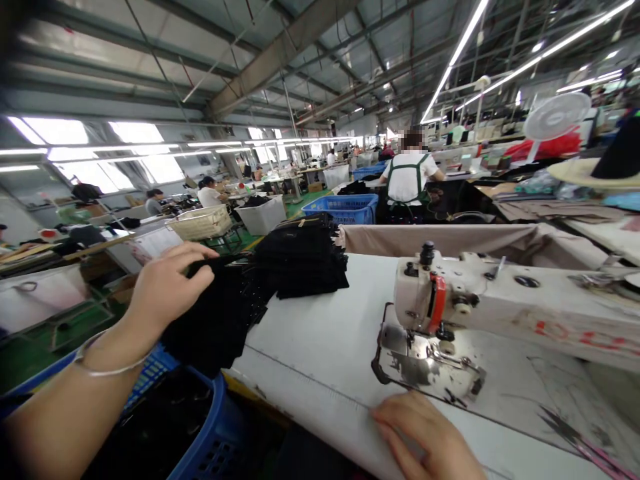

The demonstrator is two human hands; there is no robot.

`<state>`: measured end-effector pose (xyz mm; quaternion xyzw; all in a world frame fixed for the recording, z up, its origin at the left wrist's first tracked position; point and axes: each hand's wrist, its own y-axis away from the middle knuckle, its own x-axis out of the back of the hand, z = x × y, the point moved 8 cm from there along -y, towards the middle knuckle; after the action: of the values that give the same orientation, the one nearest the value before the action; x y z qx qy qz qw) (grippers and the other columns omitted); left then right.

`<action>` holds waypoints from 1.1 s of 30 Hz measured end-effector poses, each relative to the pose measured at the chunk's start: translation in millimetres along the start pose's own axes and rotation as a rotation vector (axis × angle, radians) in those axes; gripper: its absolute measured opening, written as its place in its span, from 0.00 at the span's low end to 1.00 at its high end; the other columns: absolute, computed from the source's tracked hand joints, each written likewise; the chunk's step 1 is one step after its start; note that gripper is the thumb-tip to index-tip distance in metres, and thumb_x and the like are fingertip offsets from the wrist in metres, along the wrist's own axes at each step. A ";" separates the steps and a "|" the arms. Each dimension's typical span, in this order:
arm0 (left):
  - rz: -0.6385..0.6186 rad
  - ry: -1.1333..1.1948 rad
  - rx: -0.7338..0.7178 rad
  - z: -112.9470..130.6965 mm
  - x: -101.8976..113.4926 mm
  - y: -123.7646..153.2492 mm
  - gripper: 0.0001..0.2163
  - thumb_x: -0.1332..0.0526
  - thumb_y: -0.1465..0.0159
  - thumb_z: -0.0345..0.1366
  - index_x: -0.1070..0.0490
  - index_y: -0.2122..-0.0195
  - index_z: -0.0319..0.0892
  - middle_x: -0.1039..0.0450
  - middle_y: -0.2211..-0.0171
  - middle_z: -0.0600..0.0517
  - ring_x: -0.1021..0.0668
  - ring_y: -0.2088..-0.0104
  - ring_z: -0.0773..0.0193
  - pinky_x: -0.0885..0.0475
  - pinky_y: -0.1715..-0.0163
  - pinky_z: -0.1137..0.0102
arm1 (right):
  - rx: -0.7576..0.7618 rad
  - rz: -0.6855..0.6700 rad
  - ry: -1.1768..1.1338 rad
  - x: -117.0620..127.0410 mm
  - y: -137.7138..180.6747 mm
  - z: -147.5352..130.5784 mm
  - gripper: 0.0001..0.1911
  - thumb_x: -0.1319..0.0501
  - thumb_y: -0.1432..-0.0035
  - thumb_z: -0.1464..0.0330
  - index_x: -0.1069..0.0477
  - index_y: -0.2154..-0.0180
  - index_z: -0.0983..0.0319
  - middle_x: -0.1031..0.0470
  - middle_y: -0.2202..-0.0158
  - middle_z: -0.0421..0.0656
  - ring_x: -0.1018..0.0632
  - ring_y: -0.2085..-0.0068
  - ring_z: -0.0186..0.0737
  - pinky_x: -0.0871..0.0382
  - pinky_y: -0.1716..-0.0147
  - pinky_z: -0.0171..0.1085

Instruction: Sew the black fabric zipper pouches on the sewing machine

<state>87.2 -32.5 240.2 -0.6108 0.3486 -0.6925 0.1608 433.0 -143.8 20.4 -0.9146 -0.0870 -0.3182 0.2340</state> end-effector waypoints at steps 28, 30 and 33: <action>-1.000 1.437 0.360 221.6 -127.3 166.7 0.23 0.30 0.43 0.45 0.27 0.47 0.46 0.23 0.52 0.48 0.22 0.52 0.54 0.28 0.51 0.66 | -0.436 0.059 -0.286 41.3 12.4 -30.7 0.09 0.38 0.40 0.67 0.34 0.72 0.60 0.27 0.68 0.37 0.27 0.64 0.36 0.35 0.63 0.35; -0.970 1.422 0.320 223.0 -125.1 159.1 0.23 0.30 0.42 0.43 0.28 0.46 0.48 0.24 0.49 0.49 0.23 0.49 0.54 0.30 0.46 0.64 | -0.466 0.069 -0.225 44.6 14.2 -31.8 0.09 0.38 0.41 0.67 0.34 0.72 0.60 0.28 0.72 0.36 0.28 0.68 0.35 0.38 0.68 0.34; -0.915 1.256 0.215 221.0 -121.3 148.0 0.22 0.29 0.44 0.39 0.26 0.47 0.49 0.25 0.48 0.49 0.25 0.46 0.53 0.33 0.42 0.62 | -0.429 0.073 -0.117 49.2 12.9 -39.8 0.09 0.36 0.42 0.69 0.34 0.73 0.60 0.29 0.73 0.35 0.29 0.69 0.33 0.41 0.69 0.33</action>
<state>293.4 -121.5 53.1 -0.1690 0.0192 -0.9356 -0.3096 453.9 -173.8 73.6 -0.9628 0.0024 -0.2674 0.0400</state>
